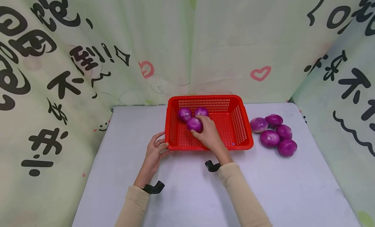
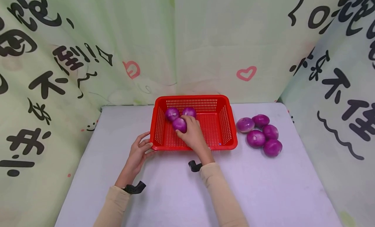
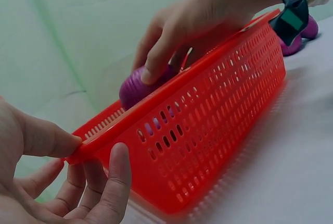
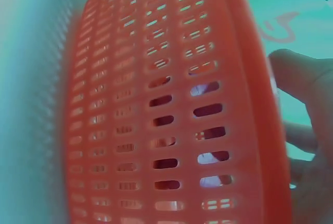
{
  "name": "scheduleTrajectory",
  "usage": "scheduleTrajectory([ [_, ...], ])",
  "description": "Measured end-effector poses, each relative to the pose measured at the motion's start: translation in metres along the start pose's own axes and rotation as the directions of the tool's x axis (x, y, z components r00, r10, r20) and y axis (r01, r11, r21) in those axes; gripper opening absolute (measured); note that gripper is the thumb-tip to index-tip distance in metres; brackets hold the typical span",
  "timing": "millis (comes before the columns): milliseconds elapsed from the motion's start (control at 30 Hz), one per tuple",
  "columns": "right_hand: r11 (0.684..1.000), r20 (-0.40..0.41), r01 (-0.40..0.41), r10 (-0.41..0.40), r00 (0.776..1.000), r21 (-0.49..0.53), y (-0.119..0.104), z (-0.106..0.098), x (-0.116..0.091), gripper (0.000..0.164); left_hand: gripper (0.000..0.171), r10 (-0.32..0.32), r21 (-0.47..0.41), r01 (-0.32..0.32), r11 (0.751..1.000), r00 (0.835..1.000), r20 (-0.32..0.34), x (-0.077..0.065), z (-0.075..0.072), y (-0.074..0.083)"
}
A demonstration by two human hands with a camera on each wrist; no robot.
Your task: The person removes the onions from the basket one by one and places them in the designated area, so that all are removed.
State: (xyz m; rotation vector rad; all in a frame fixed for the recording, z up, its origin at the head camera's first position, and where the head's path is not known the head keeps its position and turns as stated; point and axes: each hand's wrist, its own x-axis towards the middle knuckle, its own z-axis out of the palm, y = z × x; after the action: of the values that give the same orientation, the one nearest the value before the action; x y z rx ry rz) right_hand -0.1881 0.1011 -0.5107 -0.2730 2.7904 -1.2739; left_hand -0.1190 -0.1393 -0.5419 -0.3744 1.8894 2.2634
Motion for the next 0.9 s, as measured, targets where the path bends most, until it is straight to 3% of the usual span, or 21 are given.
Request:
scheduleTrajectory([
  [233,0.998,-0.156,0.056,-0.049,0.987,0.038,0.001,-0.001,-0.02,0.068,0.055,-0.002,-0.009,0.002,1.0,1.0,0.0,0.0,0.0,-0.001],
  [500,0.985,-0.348,0.157,-0.124,0.929,0.069,0.009,0.001,-0.037,0.064,0.054,-0.014,-0.025,0.014,1.0,1.0,0.004,-0.002,0.001,0.0],
  [900,0.977,-0.493,0.204,-0.15,0.857,0.057,0.017,-0.003,-0.054,0.069,0.054,-0.009,-0.023,0.009,1.0,1.0,-0.001,0.0,0.0,-0.001],
])
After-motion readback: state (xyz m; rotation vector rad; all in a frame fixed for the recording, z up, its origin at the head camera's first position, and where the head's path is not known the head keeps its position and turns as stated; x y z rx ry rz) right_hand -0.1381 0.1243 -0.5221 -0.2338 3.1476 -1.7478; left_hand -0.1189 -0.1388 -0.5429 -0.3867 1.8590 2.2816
